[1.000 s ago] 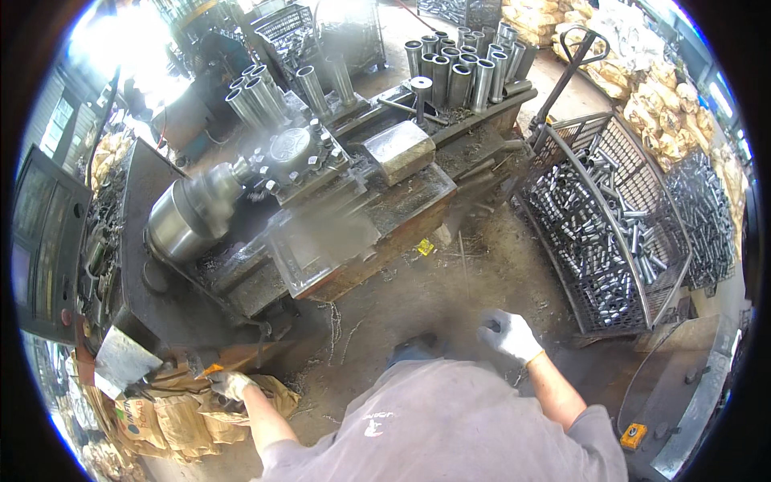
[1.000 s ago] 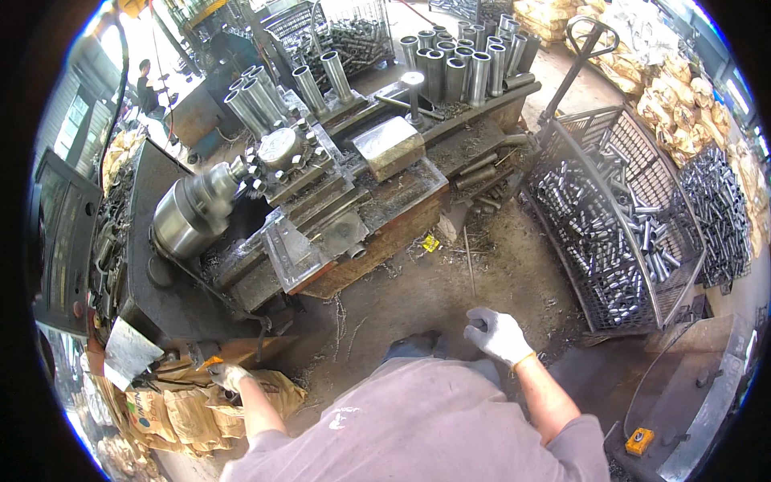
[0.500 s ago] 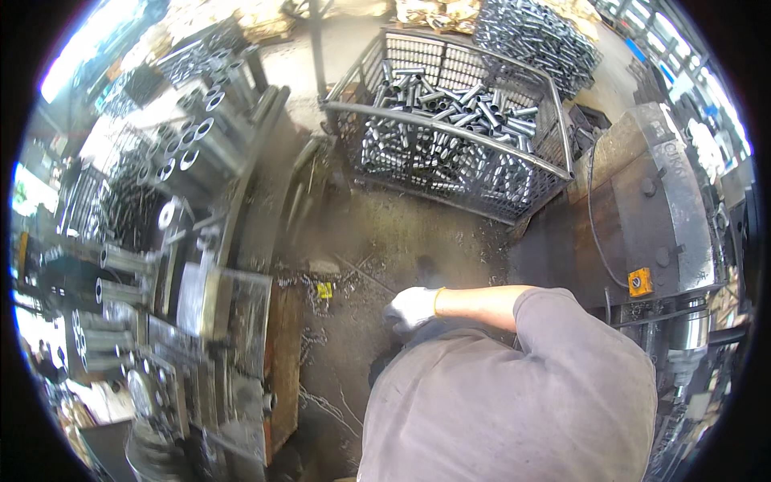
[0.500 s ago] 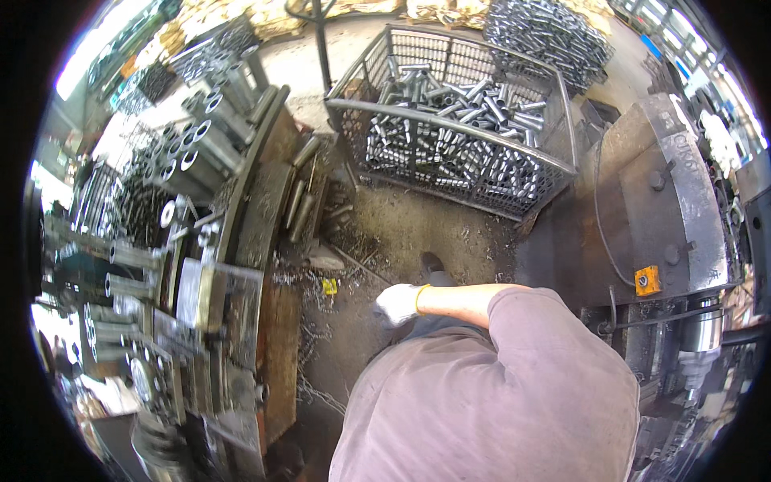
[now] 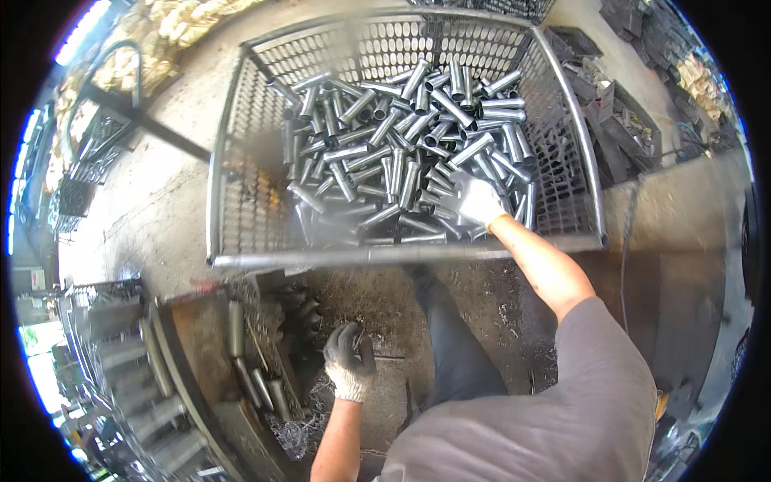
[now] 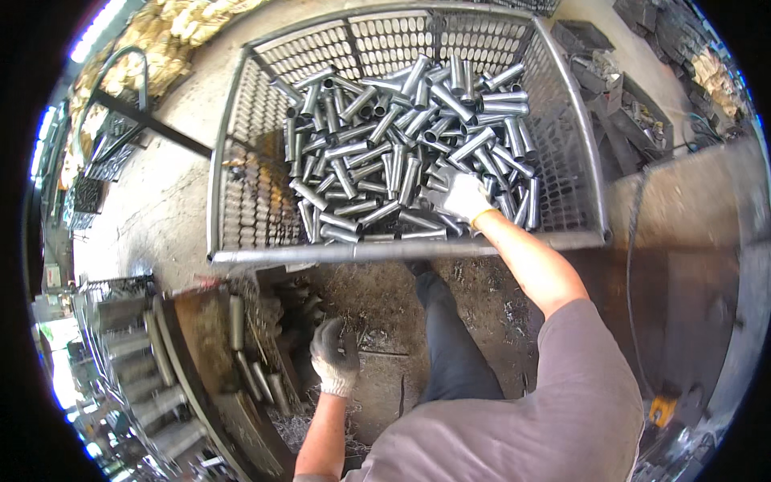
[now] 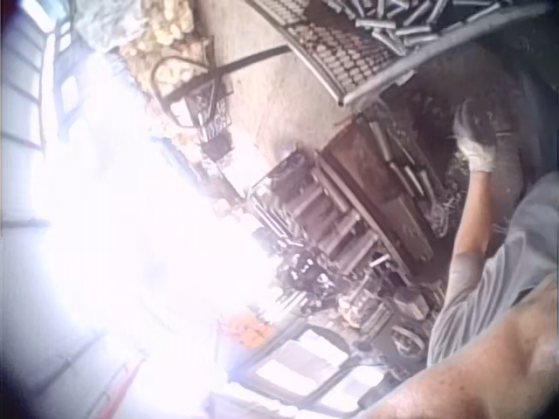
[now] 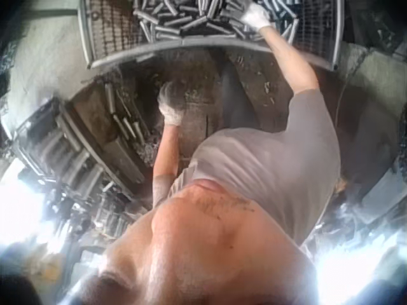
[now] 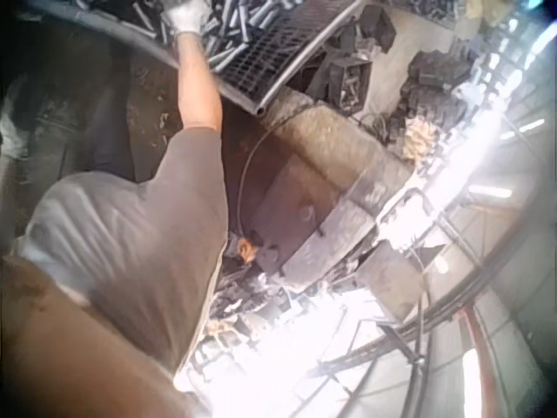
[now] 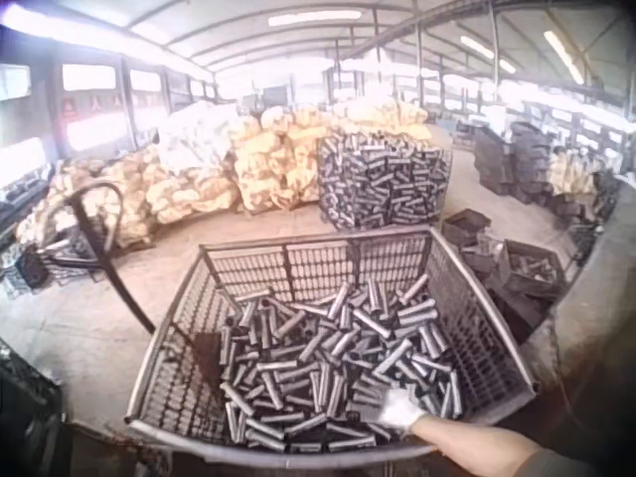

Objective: The person repeatedly loads cylindrical metal tubes into a lathe, secures them, and operates the machine to machine the parts. After each cycle, the person removes the finished tubes and places them into a nearby basket.

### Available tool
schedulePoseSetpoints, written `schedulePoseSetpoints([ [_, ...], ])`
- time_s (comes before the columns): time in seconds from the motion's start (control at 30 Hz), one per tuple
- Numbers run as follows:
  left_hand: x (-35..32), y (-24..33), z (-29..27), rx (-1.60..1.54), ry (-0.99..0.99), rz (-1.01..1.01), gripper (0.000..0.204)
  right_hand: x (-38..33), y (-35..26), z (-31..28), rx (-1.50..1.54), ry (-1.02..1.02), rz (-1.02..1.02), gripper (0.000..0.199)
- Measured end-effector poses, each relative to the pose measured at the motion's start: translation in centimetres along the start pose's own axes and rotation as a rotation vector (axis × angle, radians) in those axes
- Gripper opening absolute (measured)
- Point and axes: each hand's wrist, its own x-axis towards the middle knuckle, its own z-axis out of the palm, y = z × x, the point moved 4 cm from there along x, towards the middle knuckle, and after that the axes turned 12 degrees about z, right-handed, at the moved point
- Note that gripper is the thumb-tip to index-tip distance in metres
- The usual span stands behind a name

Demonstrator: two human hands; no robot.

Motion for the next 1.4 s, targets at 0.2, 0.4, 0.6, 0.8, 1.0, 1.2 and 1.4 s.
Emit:
schedulePoseSetpoints([
  [0.2, 22.6, -3.5, 7.5, 0.120, -0.038, 0.152, 0.035, 31.9, 13.2, 9.7, -0.091, 0.100, 0.305, 0.083],
  [0.4, 24.1, -5.0, 9.7, 0.141, -0.284, 0.051, 0.037, 50.2, 10.7, 12.0, -0.407, 0.047, 0.472, 0.074],
  [0.6, 28.9, -6.0, 11.9, -0.101, -0.633, -0.170, 0.073, 52.9, 11.1, 13.2, -0.520, 0.169, 0.514, 0.051],
  [0.8, 44.3, -9.0, 22.9, 0.178, -0.457, 0.307, 0.129, 36.2, 0.2, 4.1, 0.238, -0.518, 0.711, 0.044],
  [1.0, 44.7, -15.5, 22.8, 0.364, -0.650, 0.358, 0.043, 35.6, 13.9, 21.7, 0.476, -0.682, 0.620, 0.052],
  [1.2, 33.1, -11.7, 0.7, 0.301, -0.110, -0.006, 0.045, 36.0, 20.2, 32.7, -0.316, -0.408, 0.167, 0.057],
  [1.4, -4.2, -5.6, -11.8, -0.070, 0.364, -1.093, 0.042, 18.6, -2.9, 17.9, -0.280, -0.143, -0.436, 0.023],
])
